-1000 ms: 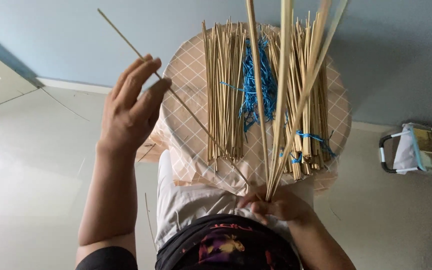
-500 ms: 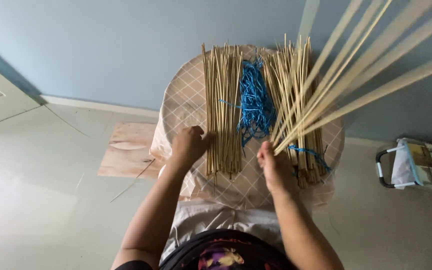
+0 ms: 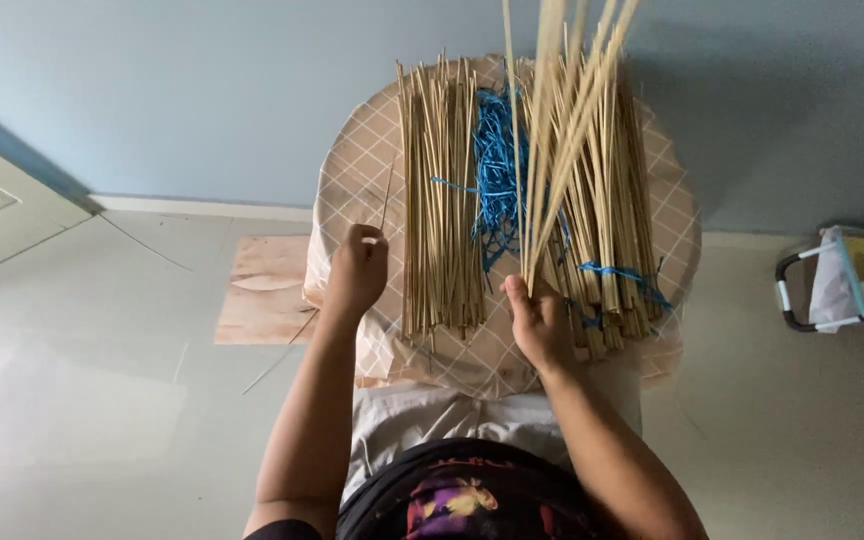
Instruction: Organizing and bundling bamboo sticks together using ties.
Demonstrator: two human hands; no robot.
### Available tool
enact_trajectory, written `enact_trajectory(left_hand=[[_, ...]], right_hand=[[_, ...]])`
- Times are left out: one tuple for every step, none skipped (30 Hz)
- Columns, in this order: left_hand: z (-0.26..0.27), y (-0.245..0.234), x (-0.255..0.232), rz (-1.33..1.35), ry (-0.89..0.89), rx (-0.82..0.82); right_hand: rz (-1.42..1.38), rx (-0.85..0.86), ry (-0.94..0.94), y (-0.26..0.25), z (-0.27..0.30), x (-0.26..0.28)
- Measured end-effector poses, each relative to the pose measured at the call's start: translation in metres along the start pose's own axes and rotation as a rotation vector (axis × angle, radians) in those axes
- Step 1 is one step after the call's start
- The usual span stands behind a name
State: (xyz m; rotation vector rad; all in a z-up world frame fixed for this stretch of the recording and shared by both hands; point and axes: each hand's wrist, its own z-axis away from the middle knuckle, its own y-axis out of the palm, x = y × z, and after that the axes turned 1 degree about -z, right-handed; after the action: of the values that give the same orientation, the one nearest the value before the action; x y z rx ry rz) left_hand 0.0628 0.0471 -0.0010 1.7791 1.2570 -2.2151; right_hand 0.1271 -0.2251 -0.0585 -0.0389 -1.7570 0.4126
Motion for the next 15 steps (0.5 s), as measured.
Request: enact_trajectory(left_hand=[[0.008,-0.001,0.0,-0.005,0.002,0.004],[0.014,-0.004,0.0,0.191,0.113,-0.012],[0.021,-0.006,-0.001,0.388,0.223,-0.028],[0.031,-0.011,-0.008,0.384,0.227,-0.025],[0.041,-0.014,-0.015,0.49,0.245,-0.016],[0.052,-0.018,-0.021,0.596,0.261,-0.007],[0.055,-0.017,-0.019,0.592,0.263,-0.004],[0.057,-0.017,-0.017,0.632,0.256,-0.008],[0.06,-0.016,-0.014,0.672,0.249,-0.013],[0.063,-0.015,-0.016,0.67,0.25,-0.015],[0.067,-0.014,-0.017,0.764,0.211,-0.01],[0.071,-0.012,-0.018,0.859,0.167,-0.008],[0.071,-0.009,-0.02,0.858,0.166,-0.011],[0.072,-0.006,-0.021,0.934,0.163,0.023],[0.073,-0.003,-0.021,1.01,0.159,0.057]], right_hand=[[-0.004,-0.004,0.004,-0.002,0.001,0.001],[-0.044,0.007,-0.013,-0.002,0.001,0.004],[-0.084,0.019,-0.03,-0.003,0.0,0.007],[-0.089,0.014,-0.03,-0.003,-0.001,0.003],[-0.147,0.015,-0.048,-0.003,-0.002,-0.001],[-0.205,0.017,-0.066,-0.002,-0.003,-0.004],[-0.209,0.013,-0.065,-0.004,-0.002,-0.003],[-0.227,0.015,-0.081,-0.006,-0.002,-0.001],[-0.245,0.017,-0.096,-0.007,-0.001,0.0],[-0.247,0.018,-0.097,-0.008,0.0,0.006],[-0.255,0.017,-0.086,-0.008,0.001,0.011],[-0.26,0.02,-0.073,-0.009,0.003,0.016],[-0.261,0.023,-0.072,-0.009,0.002,0.018],[-0.276,0.031,-0.052,-0.01,0.002,0.02],[-0.29,0.038,-0.032,-0.01,0.003,0.02]])
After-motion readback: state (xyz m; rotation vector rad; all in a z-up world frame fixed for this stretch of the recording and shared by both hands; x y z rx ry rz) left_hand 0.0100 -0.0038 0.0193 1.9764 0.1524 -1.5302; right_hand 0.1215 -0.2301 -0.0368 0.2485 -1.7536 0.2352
